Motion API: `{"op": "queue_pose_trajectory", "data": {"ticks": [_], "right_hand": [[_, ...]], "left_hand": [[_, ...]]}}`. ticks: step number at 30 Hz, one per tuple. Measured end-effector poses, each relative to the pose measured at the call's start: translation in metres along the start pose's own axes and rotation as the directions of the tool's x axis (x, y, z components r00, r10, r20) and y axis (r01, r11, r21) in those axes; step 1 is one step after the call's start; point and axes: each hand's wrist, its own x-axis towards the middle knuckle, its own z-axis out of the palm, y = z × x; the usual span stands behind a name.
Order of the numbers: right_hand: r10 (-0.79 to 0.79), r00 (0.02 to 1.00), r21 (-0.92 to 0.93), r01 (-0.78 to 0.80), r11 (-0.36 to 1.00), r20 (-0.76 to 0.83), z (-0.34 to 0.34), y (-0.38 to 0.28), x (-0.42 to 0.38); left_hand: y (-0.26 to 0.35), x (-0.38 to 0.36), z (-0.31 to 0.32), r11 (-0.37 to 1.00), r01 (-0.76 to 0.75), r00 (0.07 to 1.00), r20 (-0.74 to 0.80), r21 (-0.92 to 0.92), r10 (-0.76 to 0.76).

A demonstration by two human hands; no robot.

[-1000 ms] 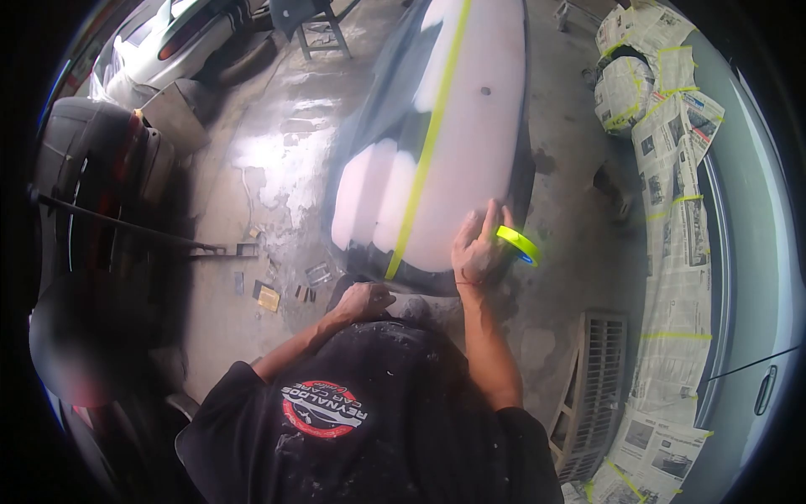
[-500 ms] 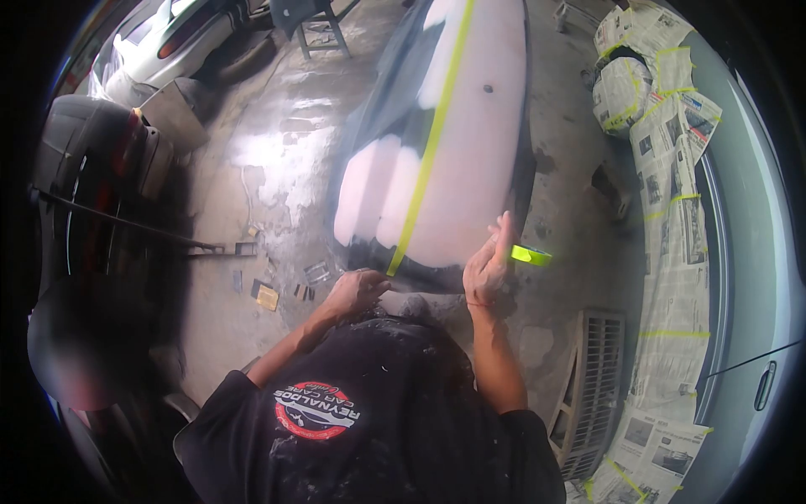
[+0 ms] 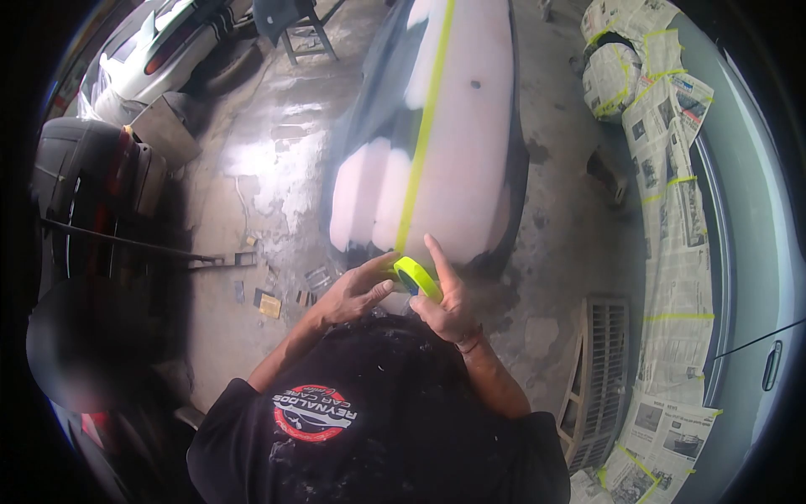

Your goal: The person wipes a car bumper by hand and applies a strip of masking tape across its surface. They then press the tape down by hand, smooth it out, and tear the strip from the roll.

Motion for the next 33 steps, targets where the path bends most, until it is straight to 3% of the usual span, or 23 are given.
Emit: {"op": "queue_pose_trajectory", "data": {"ticks": [1,2,3,4,5,6,7,9,13,15,17,18,20,21,22,23,25,28,29,31,33], "right_hand": [[-0.008,1.000,-0.003,0.008,1.000,0.000,0.001,-0.001,0.002],[-0.037,0.999,-0.343,0.032,0.939,-0.007,0.005,-0.003,0.003],[-0.074,0.997,-0.645,0.051,0.762,-0.009,0.009,-0.006,0.004],[0.066,0.997,-0.705,-0.067,0.706,-0.029,0.015,-0.011,0.006],[-0.074,0.997,-0.742,0.064,0.668,0.020,0.019,-0.001,0.008],[-0.205,0.978,-0.738,0.165,0.655,0.037,0.026,0.004,0.012],[-0.089,0.995,-0.784,0.082,0.616,0.034,0.031,0.002,0.014],[-0.330,0.941,-0.781,0.265,0.565,0.080,0.040,0.023,0.026],[-0.275,0.957,-0.803,0.237,0.547,0.095,0.065,0.041,0.047],[-0.317,0.944,-0.789,0.262,0.556,0.089,0.084,0.040,0.063],[-0.114,0.993,-0.781,0.062,0.622,-0.012,0.111,0.031,0.079],[-0.117,0.993,-0.791,0.053,0.609,-0.023,0.124,0.034,0.093],[-0.461,0.880,-0.768,0.372,0.521,0.114,0.151,0.045,0.126],[-0.458,0.884,-0.778,0.351,0.521,0.092,0.167,0.052,0.140],[-0.455,0.875,-0.795,0.392,0.463,0.166,0.186,0.060,0.155],[-0.446,0.862,-0.807,0.432,0.403,0.239,0.205,0.065,0.172],[-0.414,0.886,-0.804,0.395,0.444,0.206,0.245,0.073,0.194],[0.001,0.989,-0.802,0.119,0.585,0.148,0.300,0.079,0.209],[0.008,0.992,-0.808,0.099,0.581,0.127,0.315,0.082,0.214],[0.261,0.962,-0.748,-0.110,0.654,0.087,0.341,0.085,0.230],[0.162,0.978,-0.695,-0.024,0.718,0.134,0.362,0.102,0.251]], "left_hand": [[0.004,0.000,-0.002,1.000,0.000,1.000,0.012,-0.031,0.000],[0.014,-0.001,-0.005,0.999,0.047,0.999,-0.025,-0.007,-0.047],[0.017,-0.003,-0.007,1.000,0.031,0.999,-0.024,0.002,-0.031],[0.018,-0.006,-0.008,0.999,0.002,1.000,-0.015,0.045,-0.002],[0.021,-0.005,-0.009,0.995,-0.042,0.999,-0.004,0.092,0.043],[0.029,-0.004,-0.009,0.961,-0.096,0.994,-0.024,0.260,0.105],[0.033,-0.005,-0.009,0.897,-0.138,0.985,-0.038,0.421,0.170],[0.022,-0.008,-0.013,0.942,-0.028,0.985,-0.152,0.335,0.084],[0.005,-0.014,-0.041,0.998,0.067,0.952,-0.301,-0.001,-0.064],[-0.015,-0.012,-0.062,0.995,-0.063,0.939,-0.343,-0.073,0.034],[-0.025,-0.017,-0.092,0.971,-0.141,0.935,-0.350,-0.192,0.066],[-0.031,-0.020,-0.110,0.962,-0.193,0.911,-0.400,-0.195,0.102],[-0.044,-0.024,-0.154,0.916,-0.303,0.878,-0.451,-0.262,0.161],[-0.054,-0.028,-0.177,0.917,-0.294,0.890,-0.428,-0.271,0.159],[-0.065,-0.033,-0.203,0.897,-0.302,0.871,-0.476,-0.324,0.122],[-0.070,-0.037,-0.230,0.873,-0.313,0.850,-0.519,-0.374,0.083],[-0.078,-0.046,-0.284,0.891,-0.238,0.868,-0.497,-0.386,0.017],[-0.093,-0.059,-0.356,0.868,0.007,0.958,-0.245,-0.496,-0.148],[-0.098,-0.062,-0.371,0.865,0.019,0.963,-0.224,-0.501,-0.150],[-0.108,-0.073,-0.400,0.899,0.058,0.961,-0.220,-0.435,-0.169],[-0.125,-0.091,-0.423,0.943,0.075,0.922,-0.337,-0.326,-0.190]]}}
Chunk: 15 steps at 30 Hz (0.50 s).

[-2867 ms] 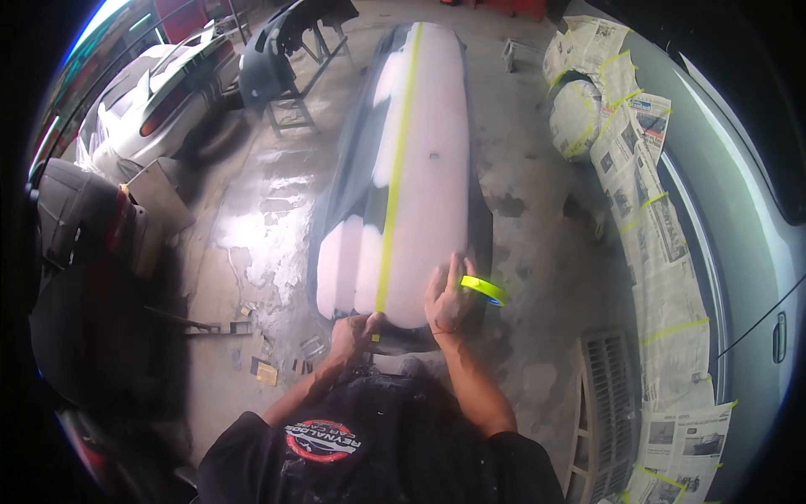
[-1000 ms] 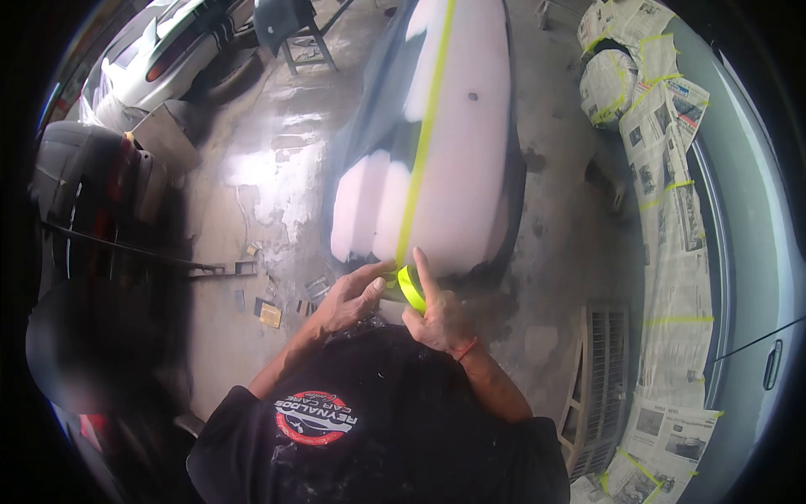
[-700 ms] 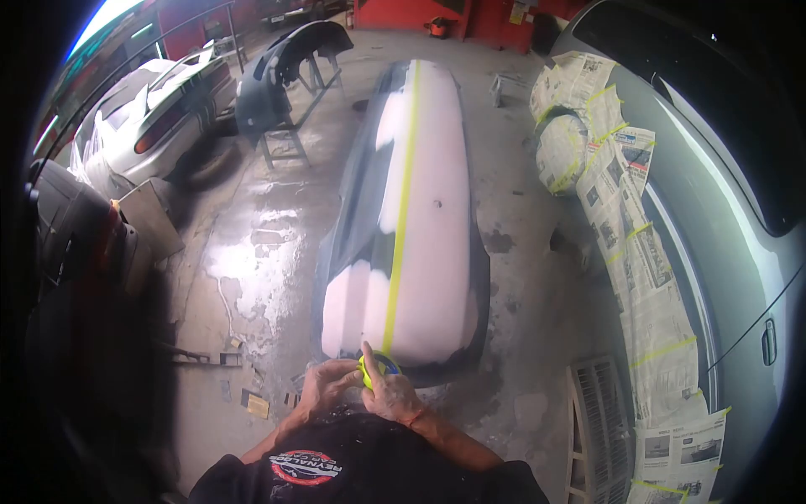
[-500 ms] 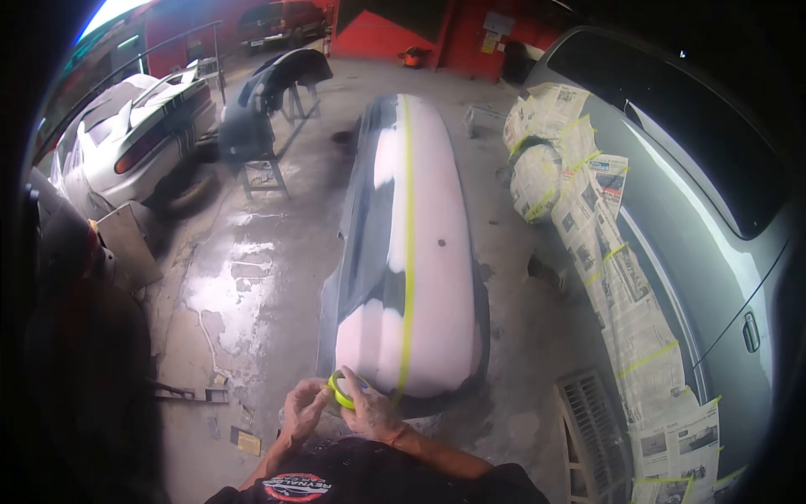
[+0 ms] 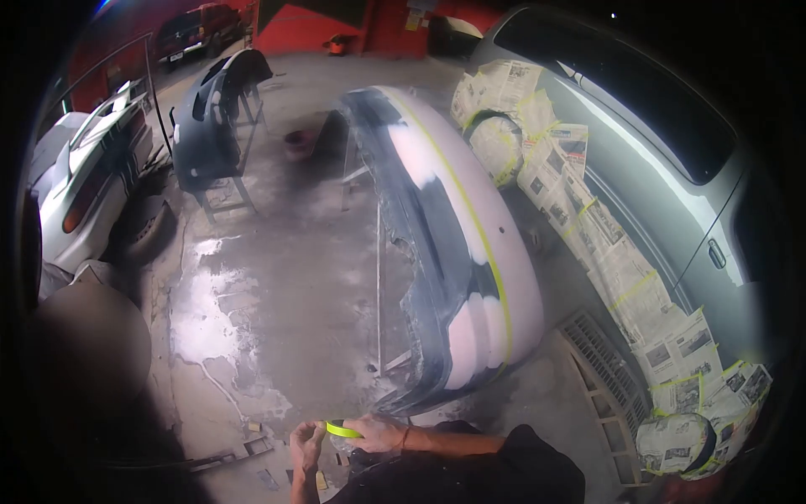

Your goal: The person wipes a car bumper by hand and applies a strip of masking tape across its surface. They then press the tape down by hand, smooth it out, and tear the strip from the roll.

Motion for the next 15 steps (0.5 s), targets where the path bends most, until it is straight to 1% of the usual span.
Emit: {"op": "queue_pose_trajectory", "data": {"ticks": [2,3,4,5,6,7,8,9,10,11,12,13,14,15], "right_hand": [[-0.050,0.992,-0.039,0.055,0.998,0.118,0.008,-0.015,0.029],[-0.101,0.985,-0.045,0.108,0.993,0.138,0.009,-0.025,0.044],[-0.127,0.984,-0.045,0.134,0.990,0.125,0.012,-0.025,0.058],[-0.205,0.975,-0.047,0.210,0.977,0.089,0.018,-0.024,0.071],[-0.280,0.959,-0.046,0.283,0.958,0.049,0.023,-0.023,0.084],[-0.138,0.986,0.038,0.135,0.990,0.097,0.019,-0.025,0.092],[-0.154,0.985,0.055,0.150,0.987,0.075,0.006,-0.035,0.097],[-0.150,0.982,0.035,0.155,0.987,-0.117,-0.010,-0.041,0.097],[-0.132,0.944,0.022,0.145,0.989,-0.303,-0.028,-0.046,0.094],[-0.186,0.830,-0.040,0.194,0.980,-0.525,-0.046,-0.046,0.091],[-0.235,0.662,-0.120,0.215,0.969,-0.712,-0.069,-0.043,0.086],[-0.173,0.539,-0.082,0.189,0.979,-0.824,-0.096,-0.043,0.077],[-0.103,0.404,-0.038,0.167,0.985,-0.909,-0.119,-0.044,0.064],[-0.009,0.287,0.054,0.211,0.976,-0.958,-0.138,-0.042,0.051]], "left_hand": [[0.007,-0.011,-0.020,0.967,-0.047,0.991,-0.113,0.250,0.077],[0.001,-0.011,-0.031,0.947,-0.067,0.980,-0.159,0.314,0.122],[-0.007,-0.012,-0.042,0.924,-0.080,0.964,-0.206,0.375,0.168],[-0.008,-0.011,-0.050,0.929,-0.135,0.949,-0.226,0.345,0.222],[-0.006,-0.004,-0.056,0.851,-0.097,0.961,-0.173,0.516,0.214],[-0.008,0.002,-0.058,0.893,-0.132,0.942,-0.227,0.430,0.248],[-0.005,0.008,-0.056,0.924,-0.171,0.922,-0.275,0.341,0.272],[0.001,0.018,-0.056,0.883,-0.076,0.925,-0.298,0.463,0.235],[0.007,0.029,-0.054,0.868,-0.071,0.929,-0.284,0.491,0.236],[0.013,0.043,-0.050,0.796,-0.120,0.933,-0.207,0.593,0.295],[0.021,0.057,-0.046,0.713,-0.178,0.931,-0.118,0.678,0.345],[0.040,0.067,-0.034,0.697,-0.180,0.936,-0.098,0.694,0.339],[0.065,0.074,-0.019,0.588,-0.295,0.934,0.096,0.753,0.344],[0.087,0.082,-0.005,0.475,-0.417,0.902,0.289,0.774,0.321]]}}
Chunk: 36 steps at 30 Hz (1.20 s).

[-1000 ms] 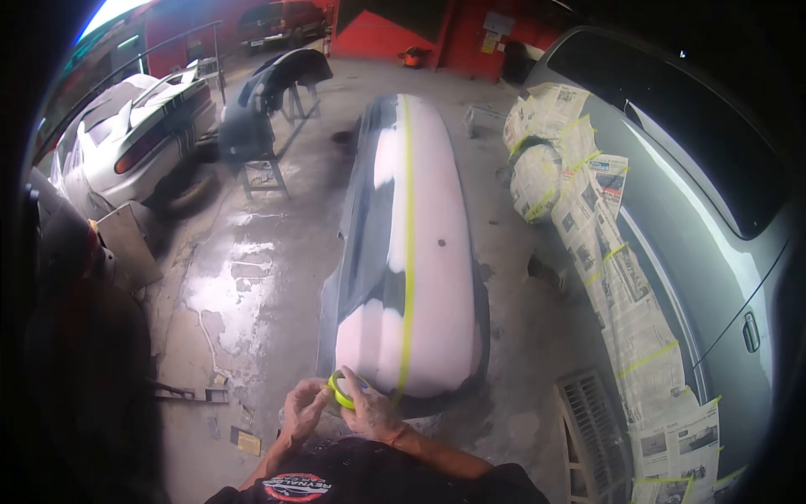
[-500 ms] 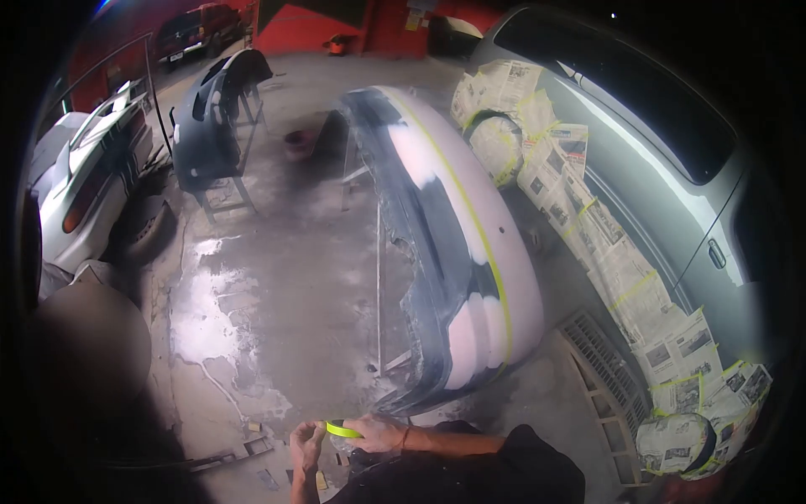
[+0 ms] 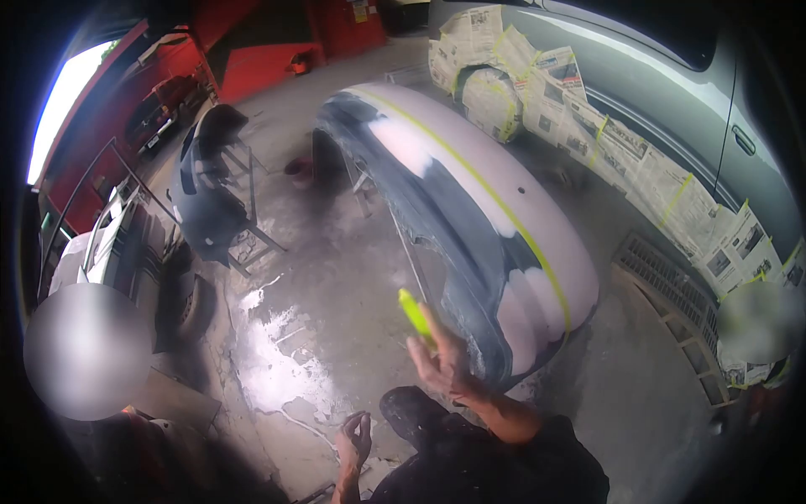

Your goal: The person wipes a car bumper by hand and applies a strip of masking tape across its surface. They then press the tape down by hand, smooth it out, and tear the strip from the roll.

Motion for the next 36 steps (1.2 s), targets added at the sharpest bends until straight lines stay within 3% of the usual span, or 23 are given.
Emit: {"op": "queue_pose_trajectory", "data": {"ticks": [1,3,5,7,9,10,12,13,15,17,19,21,25,29,31,33,36], "right_hand": [[0.066,0.988,0.077,-0.055,0.996,-0.141,-0.017,0.003,0.014],[-0.064,0.947,0.000,0.068,0.998,-0.315,-0.042,0.026,0.039],[-0.103,0.901,-0.284,-0.023,0.959,-0.422,-0.056,0.037,0.065],[-0.451,0.807,-0.770,-0.007,0.639,-0.381,-0.054,0.070,0.112],[-0.382,0.848,-0.810,-0.090,0.579,-0.367,-0.052,0.104,0.134],[-0.369,0.845,-0.846,-0.165,0.507,-0.386,-0.046,0.115,0.147],[-0.321,0.861,-0.900,-0.292,0.323,-0.395,-0.043,0.140,0.165],[-0.255,0.877,-0.907,-0.354,0.229,-0.406,-0.038,0.141,0.171],[-0.169,0.917,-0.932,-0.362,0.023,-0.360,-0.034,0.154,0.183],[-0.089,0.894,-0.899,-0.435,0.053,-0.438,-0.026,0.149,0.200],[-0.017,0.888,-0.888,-0.459,-0.012,-0.459,-0.022,0.148,0.209],[-0.029,0.899,-0.898,-0.438,-0.036,-0.437,-0.022,0.146,0.215],[-0.102,0.860,-0.865,-0.500,0.023,-0.500,-0.022,0.155,0.222],[-0.074,0.816,-0.813,-0.578,-0.071,-0.574,-0.017,0.157,0.230],[-0.047,0.797,-0.791,-0.603,-0.104,-0.602,-0.013,0.156,0.239],[-0.107,0.797,-0.788,-0.604,-0.121,-0.594,-0.011,0.159,0.237],[-0.144,0.672,-0.655,-0.741,-0.152,-0.727,-0.004,0.165,0.237]], "left_hand": [[0.016,0.020,-0.005,1.000,-0.010,1.000,0.017,0.011,0.010],[0.044,0.060,-0.008,0.990,-0.138,0.980,0.147,0.006,0.135],[0.056,0.105,0.000,0.929,-0.362,0.927,0.137,0.081,0.350],[0.093,0.183,0.010,0.741,-0.660,0.751,0.143,0.126,0.644],[0.132,0.241,0.019,0.609,-0.785,0.617,0.226,0.112,0.754],[0.151,0.271,0.027,0.595,-0.796,0.603,0.228,0.111,0.764],[0.188,0.323,0.049,0.465,-0.882,0.464,0.323,0.078,0.825],[0.202,0.343,0.062,0.472,-0.879,0.466,0.331,0.068,0.820],[0.228,0.395,0.083,0.303,-0.953,0.280,0.364,-0.006,0.889],[0.252,0.439,0.100,0.260,-0.965,0.232,0.386,-0.022,0.893],[0.276,0.485,0.114,0.192,-0.981,0.163,0.392,-0.036,0.905],[0.297,0.523,0.127,0.129,-0.990,0.097,0.375,-0.062,0.922],[0.308,0.605,0.136,0.118,-0.988,0.070,0.390,-0.101,0.918],[0.307,0.692,0.114,0.101,-0.993,0.069,0.419,-0.054,0.905],[0.304,0.742,0.104,0.128,-0.992,0.122,0.408,0.013,0.905],[0.294,0.795,0.094,0.116,-0.993,0.108,0.370,0.001,0.923],[0.280,0.869,0.081,0.164,-0.986,0.167,0.349,0.040,0.922]]}}
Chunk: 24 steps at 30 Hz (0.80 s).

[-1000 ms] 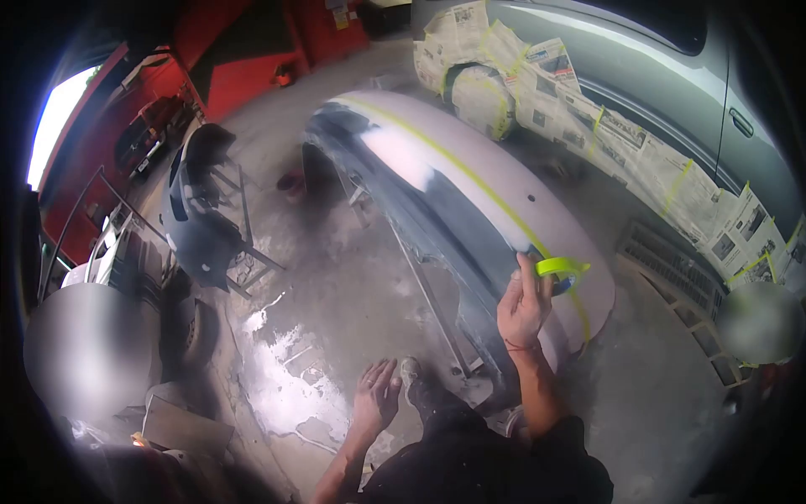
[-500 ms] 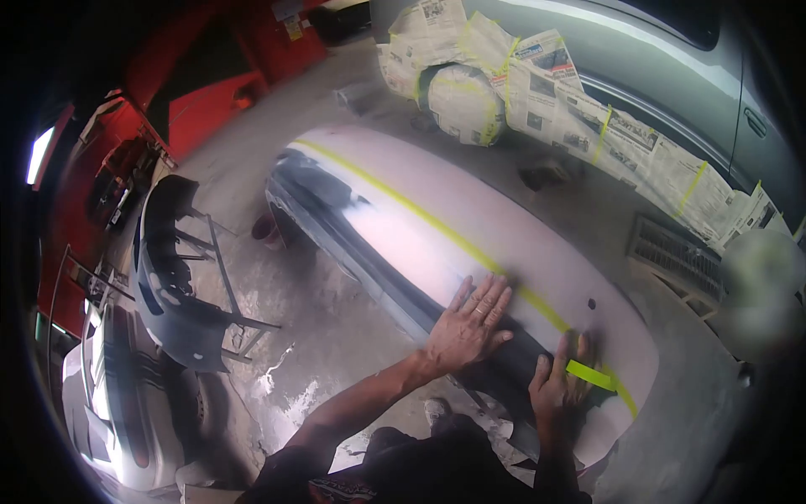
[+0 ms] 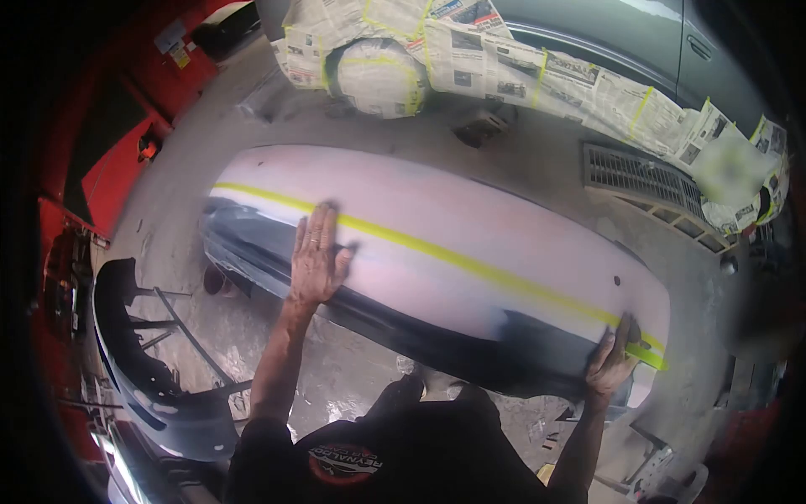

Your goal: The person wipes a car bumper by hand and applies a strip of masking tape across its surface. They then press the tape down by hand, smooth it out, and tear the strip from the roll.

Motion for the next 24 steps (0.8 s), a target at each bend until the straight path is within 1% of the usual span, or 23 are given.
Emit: {"op": "queue_pose_trajectory", "data": {"ticks": [2,3,5,7,8,9,11,12,13,14,15,16,17,18,19,20,21,22,23,24], "right_hand": [[0.128,0.992,-0.060,-0.128,0.990,-0.011,0.008,0.002,-0.006],[0.190,0.982,-0.091,-0.191,0.977,-0.013,0.013,0.005,-0.010],[0.235,0.971,-0.068,-0.237,0.969,-0.037,0.017,0.010,-0.013],[0.276,0.959,-0.104,-0.269,0.957,0.059,0.013,0.007,-0.014],[0.182,0.983,-0.156,-0.176,0.972,0.028,0.018,0.012,-0.017],[0.037,0.998,-0.211,-0.048,0.976,-0.056,0.026,0.023,-0.021],[0.149,0.986,-0.091,-0.156,0.984,-0.079,0.024,0.017,-0.018],[0.259,0.965,-0.079,-0.260,0.962,-0.031,0.019,0.011,-0.015],[0.363,0.931,-0.075,-0.361,0.930,0.021,0.017,0.004,-0.014],[0.336,0.942,-0.092,-0.333,0.938,0.022,0.024,0.020,-0.019],[0.332,0.942,-0.087,-0.327,0.941,0.046,0.032,0.037,-0.027],[0.358,0.931,-0.110,-0.350,0.930,0.066,0.030,0.030,-0.025],[0.382,0.920,-0.132,-0.370,0.920,0.087,0.019,0.016,-0.018],[0.407,0.909,-0.133,-0.394,0.910,0.094,0.013,0.008,-0.013],[0.431,0.896,-0.134,-0.417,0.899,0.102,0.012,0.003,-0.012],[0.393,0.919,-0.066,-0.390,0.919,0.044,0.021,0.016,-0.015],[0.365,0.931,0.007,-0.365,0.931,0.020,0.029,0.028,-0.018],[0.419,0.905,-0.041,-0.418,0.908,0.071,0.028,0.027,-0.017],[0.475,0.873,-0.097,-0.465,0.880,0.116,0.021,0.023,-0.016],[0.461,0.880,-0.097,-0.452,0.887,0.114,0.025,0.035,-0.020]], "left_hand": [[-0.061,-0.006,0.000,0.995,0.095,0.996,0.001,0.039,-0.095],[-0.085,-0.007,-0.008,0.992,0.127,0.992,0.009,0.019,-0.128],[-0.139,-0.010,-0.010,0.976,0.214,0.977,-0.013,0.045,-0.214],[-0.190,-0.016,-0.010,0.958,0.285,0.959,-0.007,0.040,-0.285],[-0.216,-0.017,-0.008,0.943,0.332,0.943,0.005,0.017,-0.332],[-0.233,-0.016,-0.003,0.939,0.344,0.939,-0.007,0.029,-0.344],[-0.254,-0.015,-0.005,0.886,0.463,0.886,-0.033,0.002,-0.463],[-0.250,-0.015,0.000,0.868,0.496,0.867,-0.055,0.016,-0.495],[-0.228,-0.010,-0.003,0.867,0.495,0.868,-0.050,0.050,-0.493],[-0.198,-0.006,-0.006,0.911,0.413,0.911,-0.027,0.013,-0.412],[-0.161,-0.001,-0.007,0.960,0.281,0.960,-0.020,0.013,-0.280],[-0.123,-0.003,-0.003,0.996,0.093,0.994,-0.049,-0.015,-0.093],[-0.081,-0.001,0.000,0.993,-0.070,0.994,-0.095,-0.092,0.061],[-0.041,0.000,0.004,0.966,-0.158,0.986,-0.089,-0.204,0.142],[0.000,0.002,0.005,0.954,-0.161,0.987,-0.052,-0.252,0.153],[0.034,0.004,0.014,0.950,-0.146,0.988,-0.093,-0.276,0.124],[0.059,0.004,0.021,0.926,-0.211,0.969,-0.190,-0.313,0.157],[0.080,0.008,0.025,0.891,-0.249,0.966,-0.161,-0.380,0.201],[0.093,0.008,0.032,0.859,-0.287,0.955,-0.063,-0.423,0.288],[0.100,0.009,0.036,0.852,-0.335,0.939,-0.066,-0.402,0.338]]}}
